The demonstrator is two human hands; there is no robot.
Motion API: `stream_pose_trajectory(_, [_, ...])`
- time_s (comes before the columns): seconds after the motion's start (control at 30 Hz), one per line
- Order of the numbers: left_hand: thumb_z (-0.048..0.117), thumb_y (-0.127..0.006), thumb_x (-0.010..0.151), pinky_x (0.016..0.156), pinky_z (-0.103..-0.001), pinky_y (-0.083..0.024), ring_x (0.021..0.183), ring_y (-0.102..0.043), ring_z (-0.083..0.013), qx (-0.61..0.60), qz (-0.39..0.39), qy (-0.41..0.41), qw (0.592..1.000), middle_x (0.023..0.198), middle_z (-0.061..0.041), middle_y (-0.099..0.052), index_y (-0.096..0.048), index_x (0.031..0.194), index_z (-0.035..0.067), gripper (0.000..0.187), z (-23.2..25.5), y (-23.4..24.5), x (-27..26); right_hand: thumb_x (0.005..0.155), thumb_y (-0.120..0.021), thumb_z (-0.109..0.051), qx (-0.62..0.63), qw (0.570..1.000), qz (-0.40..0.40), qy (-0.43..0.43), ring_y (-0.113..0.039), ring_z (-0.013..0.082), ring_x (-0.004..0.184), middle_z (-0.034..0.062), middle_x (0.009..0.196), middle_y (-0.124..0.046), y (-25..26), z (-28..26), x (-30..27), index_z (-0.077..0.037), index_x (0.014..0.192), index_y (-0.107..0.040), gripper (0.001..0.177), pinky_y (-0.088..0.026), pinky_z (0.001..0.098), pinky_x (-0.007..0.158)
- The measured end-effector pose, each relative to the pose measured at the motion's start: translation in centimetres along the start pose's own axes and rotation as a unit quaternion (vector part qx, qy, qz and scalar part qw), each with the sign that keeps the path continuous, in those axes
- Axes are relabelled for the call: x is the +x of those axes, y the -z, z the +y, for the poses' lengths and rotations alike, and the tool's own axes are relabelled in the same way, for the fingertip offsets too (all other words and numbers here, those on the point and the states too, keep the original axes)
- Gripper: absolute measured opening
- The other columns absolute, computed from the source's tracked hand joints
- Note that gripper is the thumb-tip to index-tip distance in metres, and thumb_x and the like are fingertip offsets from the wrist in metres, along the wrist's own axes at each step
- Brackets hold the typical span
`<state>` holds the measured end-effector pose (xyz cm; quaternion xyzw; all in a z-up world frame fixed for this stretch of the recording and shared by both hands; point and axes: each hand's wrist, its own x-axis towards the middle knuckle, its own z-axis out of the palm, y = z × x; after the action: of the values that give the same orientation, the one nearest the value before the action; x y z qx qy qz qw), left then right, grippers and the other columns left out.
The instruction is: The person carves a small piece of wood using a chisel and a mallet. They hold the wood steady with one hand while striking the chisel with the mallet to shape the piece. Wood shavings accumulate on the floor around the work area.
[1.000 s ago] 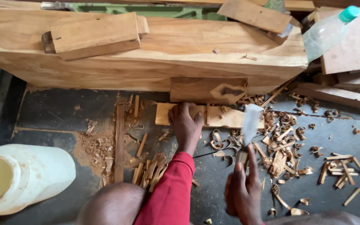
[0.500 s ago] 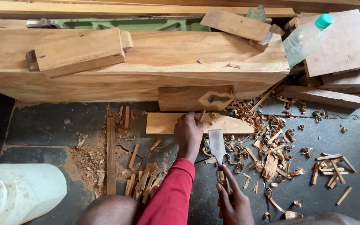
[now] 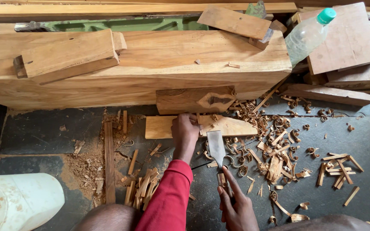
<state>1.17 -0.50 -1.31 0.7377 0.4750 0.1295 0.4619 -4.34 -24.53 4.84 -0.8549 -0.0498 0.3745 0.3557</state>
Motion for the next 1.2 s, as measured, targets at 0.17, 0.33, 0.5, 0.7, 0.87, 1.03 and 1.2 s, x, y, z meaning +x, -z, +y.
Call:
stream_pose_trajectory(0.17, [0.014,-0.088,0.07,0.079,-0.035,-0.06,0.084,-0.079,-0.0208,-0.023,-0.031,0.018,0.999,0.089,-0.005,-0.081,-0.078,0.094,0.01,0.027,-0.3,-0.2,0.2,0.099,-0.059,-0.035,-0.008,1.0,-0.011,0.008,-0.058,0.0179,0.041,0.0093,0.056,-0.063,-0.2,-0.4,-0.2,-0.046,0.159,-0.037,0.066,-0.053,0.0375,0.043])
stream_pose_trajectory(0.33, [0.021,-0.093,0.064,0.08,-0.037,-0.06,0.085,-0.078,-0.0237,-0.008,-0.01,0.032,0.999,0.09,-0.006,-0.08,-0.08,0.092,0.015,0.032,0.2,1.0,-0.1,0.099,-0.058,-0.037,-0.031,0.999,-0.029,-0.003,-0.057,0.0179,0.041,0.0071,0.056,-0.063,-0.8,-1.0,-0.2,-0.047,0.16,-0.034,0.066,-0.055,0.0386,0.044])
stream_pose_trajectory(0.5, [0.031,-0.096,0.062,0.08,-0.042,-0.057,0.09,-0.074,-0.0281,0.062,0.01,0.033,0.997,0.095,-0.006,-0.078,-0.077,0.093,0.016,0.04,1.3,2.0,-0.7,0.102,-0.055,-0.037,-0.072,0.997,-0.018,-0.026,-0.058,0.0221,0.043,0.0166,0.081,-0.076,-1.6,-1.4,-0.3,-0.046,0.16,-0.028,0.064,-0.059,0.0421,0.048])
stream_pose_trajectory(0.7, [0.043,-0.099,0.053,0.092,-0.044,-0.052,0.107,-0.065,-0.0312,0.088,-0.051,-0.028,0.994,0.119,-0.014,-0.068,-0.062,0.125,0.013,0.087,0.7,2.5,-1.7,0.102,-0.05,-0.033,-0.091,0.996,0.015,0.02,-0.078,0.0261,0.057,0.0244,0.109,-0.076,-2.8,-1.1,0.0,-0.042,0.162,-0.027,0.065,-0.066,0.0443,0.064])
stream_pose_trajectory(0.87, [0.044,-0.103,0.03,0.105,-0.046,-0.042,0.121,-0.049,-0.0336,0.121,0.004,-0.072,0.99,0.126,-0.015,-0.057,-0.055,0.123,0.009,0.11,-0.5,2.5,-2.8,0.101,-0.047,-0.03,-0.079,0.995,0.026,0.054,-0.075,0.0271,0.05,0.0234,0.095,-0.076,-3.5,-2.2,0.3,-0.04,0.163,-0.026,0.066,-0.067,0.0448,0.055])
stream_pose_trajectory(1.03, [0.047,-0.101,0.039,0.094,-0.05,-0.042,0.113,-0.053,-0.036,0.098,0.085,-0.066,0.989,0.12,-0.013,-0.062,-0.063,0.102,0.009,0.083,-0.8,2.1,-1.6,0.102,-0.05,-0.026,-0.053,0.996,0.02,0.075,-0.06,0.0286,0.038,0.0283,0.056,-0.065,-3.4,-5.3,1.8,-0.036,0.162,-0.027,0.064,-0.053,0.0464,0.042])
stream_pose_trajectory(1.2, [0.047,-0.1,0.041,0.094,-0.05,-0.04,0.113,-0.052,-0.0359,0.084,0.073,-0.041,0.993,0.106,-0.01,-0.065,-0.066,0.083,0.01,0.065,-0.4,2.4,-0.5,0.099,-0.047,-0.028,-0.067,0.993,0.035,0.095,-0.06,0.0237,0.035,0.0188,0.057,-0.069,-4.0,-6.0,2.7,-0.036,0.162,-0.026,0.066,-0.049,0.0437,0.036])
